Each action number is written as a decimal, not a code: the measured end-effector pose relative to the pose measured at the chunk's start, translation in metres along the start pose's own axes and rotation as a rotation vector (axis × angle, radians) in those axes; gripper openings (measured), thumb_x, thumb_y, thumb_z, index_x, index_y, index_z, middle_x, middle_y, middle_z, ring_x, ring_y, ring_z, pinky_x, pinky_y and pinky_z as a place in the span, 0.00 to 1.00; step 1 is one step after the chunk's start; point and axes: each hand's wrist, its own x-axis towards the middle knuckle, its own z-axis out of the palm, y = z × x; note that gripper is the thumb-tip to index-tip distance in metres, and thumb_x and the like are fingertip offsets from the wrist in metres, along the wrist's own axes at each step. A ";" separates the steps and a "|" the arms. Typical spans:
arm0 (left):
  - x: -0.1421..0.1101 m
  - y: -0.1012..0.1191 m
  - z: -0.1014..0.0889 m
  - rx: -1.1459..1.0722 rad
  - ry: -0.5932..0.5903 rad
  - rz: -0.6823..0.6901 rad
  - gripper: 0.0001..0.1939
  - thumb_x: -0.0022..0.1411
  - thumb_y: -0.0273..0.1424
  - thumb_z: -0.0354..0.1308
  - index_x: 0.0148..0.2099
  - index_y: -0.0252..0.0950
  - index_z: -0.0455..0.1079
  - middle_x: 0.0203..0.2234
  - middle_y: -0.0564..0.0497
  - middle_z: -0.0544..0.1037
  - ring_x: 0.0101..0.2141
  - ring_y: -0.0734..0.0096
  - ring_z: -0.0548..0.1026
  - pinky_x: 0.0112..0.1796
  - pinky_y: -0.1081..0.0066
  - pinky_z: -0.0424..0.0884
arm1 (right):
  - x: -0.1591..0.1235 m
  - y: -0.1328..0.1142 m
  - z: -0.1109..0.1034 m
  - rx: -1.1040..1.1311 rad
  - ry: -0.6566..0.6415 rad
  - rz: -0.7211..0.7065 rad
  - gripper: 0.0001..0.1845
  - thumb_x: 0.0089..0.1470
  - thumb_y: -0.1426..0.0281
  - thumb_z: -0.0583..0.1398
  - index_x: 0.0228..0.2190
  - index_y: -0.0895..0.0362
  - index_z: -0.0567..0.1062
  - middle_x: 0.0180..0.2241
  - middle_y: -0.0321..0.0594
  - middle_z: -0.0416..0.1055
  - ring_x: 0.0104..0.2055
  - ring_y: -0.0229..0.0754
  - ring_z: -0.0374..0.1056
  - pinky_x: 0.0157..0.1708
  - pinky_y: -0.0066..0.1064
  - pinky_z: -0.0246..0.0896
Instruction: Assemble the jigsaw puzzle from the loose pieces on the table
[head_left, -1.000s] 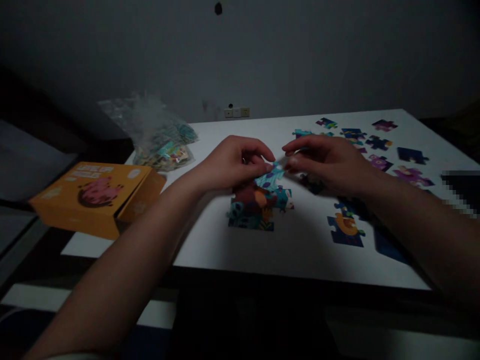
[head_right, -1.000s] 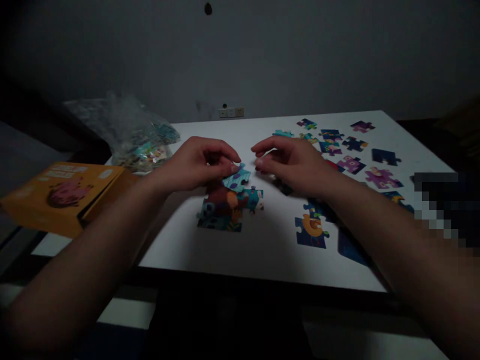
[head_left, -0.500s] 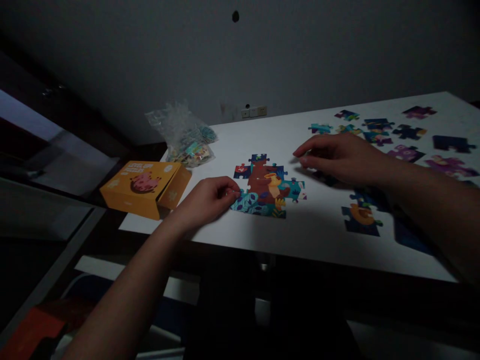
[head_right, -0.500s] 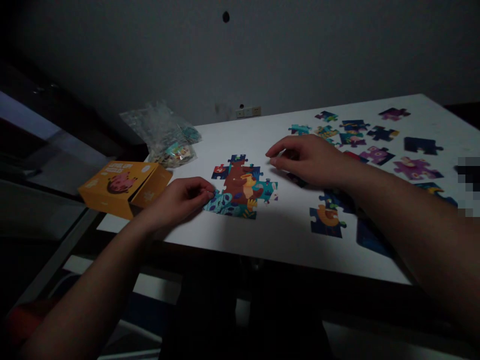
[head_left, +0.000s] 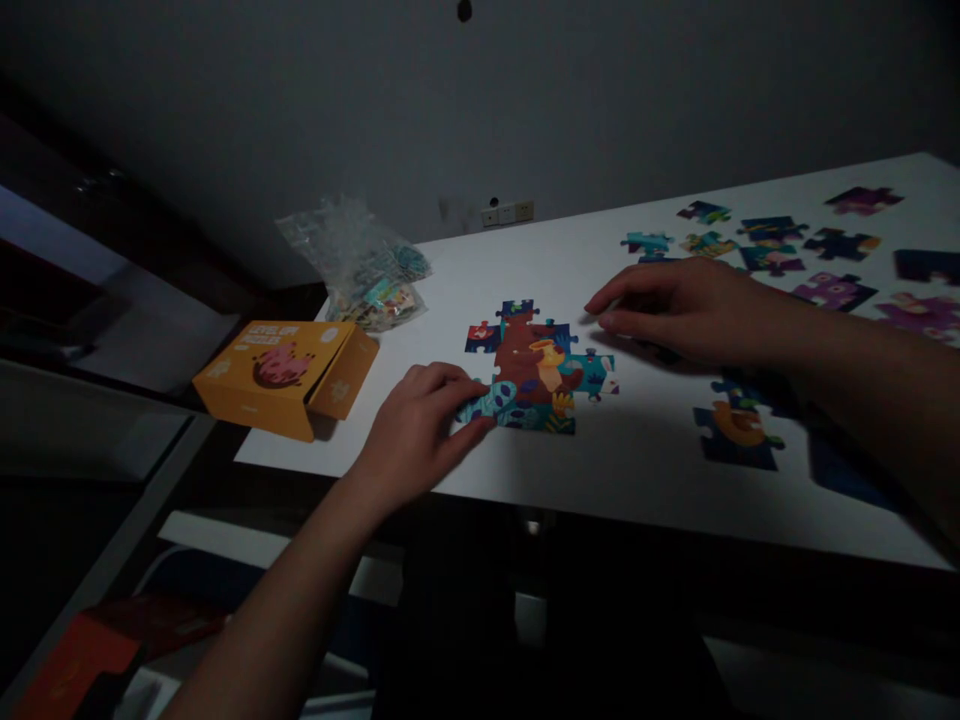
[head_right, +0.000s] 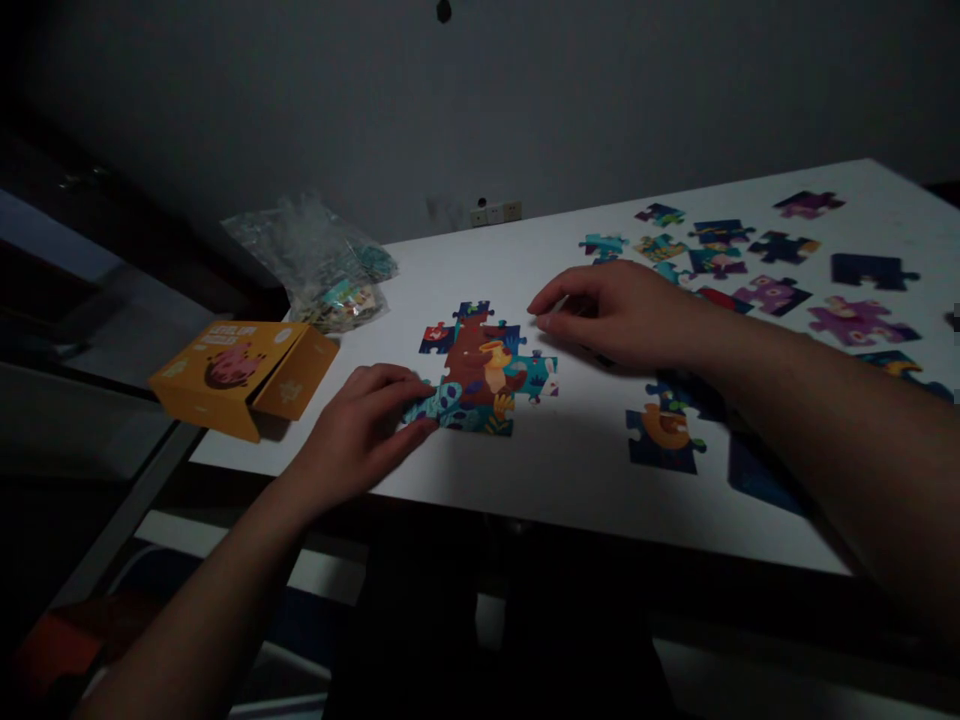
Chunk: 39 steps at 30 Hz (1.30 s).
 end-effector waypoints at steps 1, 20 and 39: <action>-0.002 -0.002 0.001 -0.007 0.008 0.002 0.15 0.81 0.44 0.72 0.62 0.45 0.87 0.57 0.40 0.87 0.57 0.44 0.83 0.57 0.45 0.80 | 0.000 0.001 0.000 0.004 0.004 -0.009 0.22 0.69 0.45 0.75 0.51 0.47 0.93 0.37 0.46 0.84 0.38 0.55 0.76 0.53 0.59 0.74; 0.000 -0.009 0.005 -0.246 0.017 0.002 0.11 0.76 0.40 0.77 0.57 0.50 0.92 0.55 0.43 0.87 0.55 0.48 0.85 0.57 0.46 0.82 | -0.004 -0.003 0.003 0.111 -0.060 0.051 0.28 0.66 0.38 0.75 0.49 0.48 0.91 0.29 0.44 0.76 0.32 0.53 0.72 0.39 0.52 0.73; 0.088 -0.036 -0.005 -0.116 0.086 0.038 0.20 0.76 0.25 0.54 0.58 0.41 0.86 0.56 0.43 0.87 0.58 0.53 0.84 0.65 0.50 0.80 | 0.002 0.001 -0.021 0.052 0.436 -0.100 0.31 0.69 0.35 0.71 0.31 0.48 0.87 0.32 0.44 0.82 0.35 0.51 0.73 0.38 0.46 0.69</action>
